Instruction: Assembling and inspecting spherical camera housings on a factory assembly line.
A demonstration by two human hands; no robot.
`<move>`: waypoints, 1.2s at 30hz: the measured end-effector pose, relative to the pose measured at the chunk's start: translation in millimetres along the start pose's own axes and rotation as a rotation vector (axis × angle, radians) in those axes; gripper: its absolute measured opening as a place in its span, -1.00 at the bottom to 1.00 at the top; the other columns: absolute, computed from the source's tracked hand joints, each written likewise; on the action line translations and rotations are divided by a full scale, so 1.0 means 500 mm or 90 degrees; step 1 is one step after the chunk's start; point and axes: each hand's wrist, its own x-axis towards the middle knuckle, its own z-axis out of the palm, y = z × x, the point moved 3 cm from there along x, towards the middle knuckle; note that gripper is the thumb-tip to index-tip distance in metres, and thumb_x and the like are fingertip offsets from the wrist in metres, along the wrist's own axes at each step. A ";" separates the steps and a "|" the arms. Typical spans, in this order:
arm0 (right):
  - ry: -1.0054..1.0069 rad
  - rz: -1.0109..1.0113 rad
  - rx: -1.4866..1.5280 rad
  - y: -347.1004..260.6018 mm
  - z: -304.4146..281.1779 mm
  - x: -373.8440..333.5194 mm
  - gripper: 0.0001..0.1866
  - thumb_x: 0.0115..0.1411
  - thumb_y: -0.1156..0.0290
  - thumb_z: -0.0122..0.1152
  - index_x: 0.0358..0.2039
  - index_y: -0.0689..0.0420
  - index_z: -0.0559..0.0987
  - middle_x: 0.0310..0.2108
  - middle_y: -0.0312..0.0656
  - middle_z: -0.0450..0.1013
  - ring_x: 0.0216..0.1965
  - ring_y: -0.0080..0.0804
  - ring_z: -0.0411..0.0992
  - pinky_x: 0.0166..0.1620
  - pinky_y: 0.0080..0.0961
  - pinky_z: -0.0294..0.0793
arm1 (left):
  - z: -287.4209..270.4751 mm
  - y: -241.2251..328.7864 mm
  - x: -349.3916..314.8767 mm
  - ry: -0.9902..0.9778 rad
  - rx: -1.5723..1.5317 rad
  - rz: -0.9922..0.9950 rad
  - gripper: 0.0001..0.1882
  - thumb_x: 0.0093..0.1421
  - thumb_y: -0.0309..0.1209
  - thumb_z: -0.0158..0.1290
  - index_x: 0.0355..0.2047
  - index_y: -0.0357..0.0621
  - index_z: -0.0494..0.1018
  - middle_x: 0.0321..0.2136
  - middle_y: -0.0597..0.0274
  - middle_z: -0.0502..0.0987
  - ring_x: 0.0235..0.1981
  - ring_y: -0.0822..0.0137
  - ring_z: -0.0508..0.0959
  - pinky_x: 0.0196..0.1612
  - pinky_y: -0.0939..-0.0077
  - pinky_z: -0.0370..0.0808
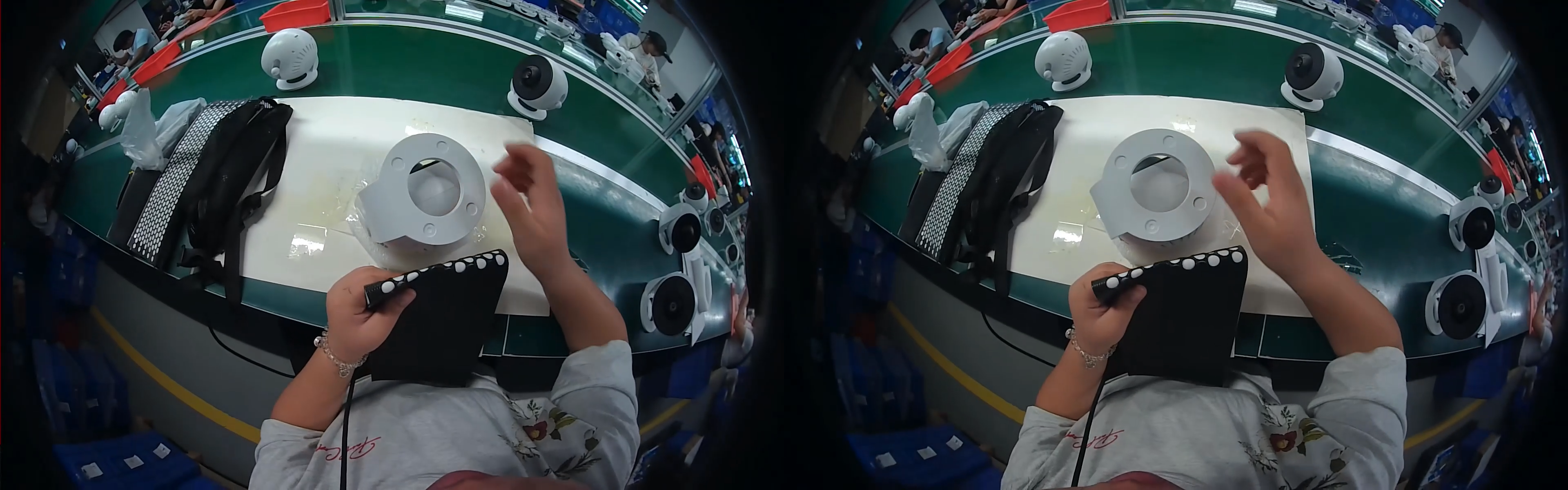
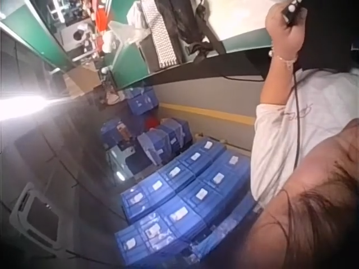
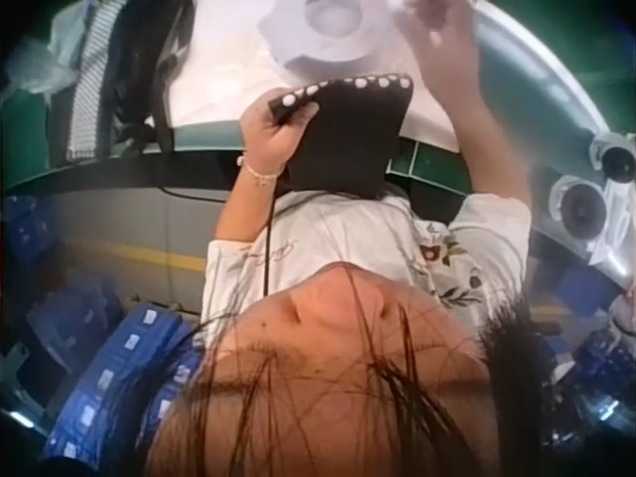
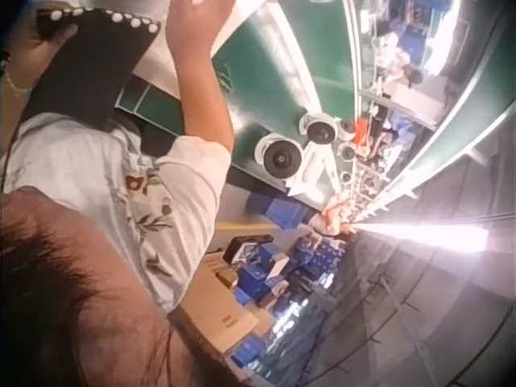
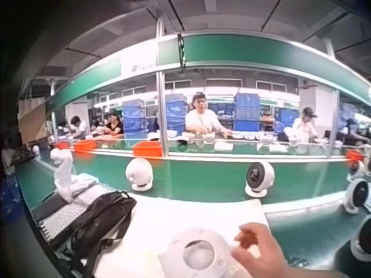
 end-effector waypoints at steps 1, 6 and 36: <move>-0.033 -0.104 -0.103 -0.010 -0.010 -0.027 -0.66 0.07 0.34 0.10 -0.15 0.19 0.34 -0.33 -0.21 0.37 -0.29 -0.50 0.31 -0.26 -0.59 0.31 | -0.001 -0.001 -0.001 0.003 -0.006 -0.002 -0.81 -0.13 -0.56 0.19 -0.46 -0.27 0.44 -0.62 0.19 0.44 -0.61 0.35 0.43 -0.52 0.58 0.34; -0.183 -0.348 -0.311 -0.069 0.035 -0.076 -0.79 -0.19 0.49 0.29 -0.46 0.14 0.52 -0.32 -0.18 0.37 -0.23 -0.28 0.31 -0.19 -0.46 0.30 | 0.003 0.002 0.004 0.004 0.002 0.032 -0.82 -0.15 -0.58 0.18 -0.48 -0.27 0.45 -0.62 0.20 0.45 -0.61 0.35 0.44 -0.52 0.58 0.34; -0.224 -0.524 -0.197 -0.061 0.088 -0.097 -0.42 -0.18 0.75 0.16 -0.14 0.04 0.22 -0.30 -0.13 0.33 -0.37 -0.25 0.39 -0.36 -0.41 0.38 | 0.006 0.005 0.007 0.002 0.019 0.067 -0.87 -0.16 -0.56 0.20 -0.59 -0.22 0.45 -0.70 0.23 0.41 -0.68 0.32 0.39 -0.58 0.54 0.30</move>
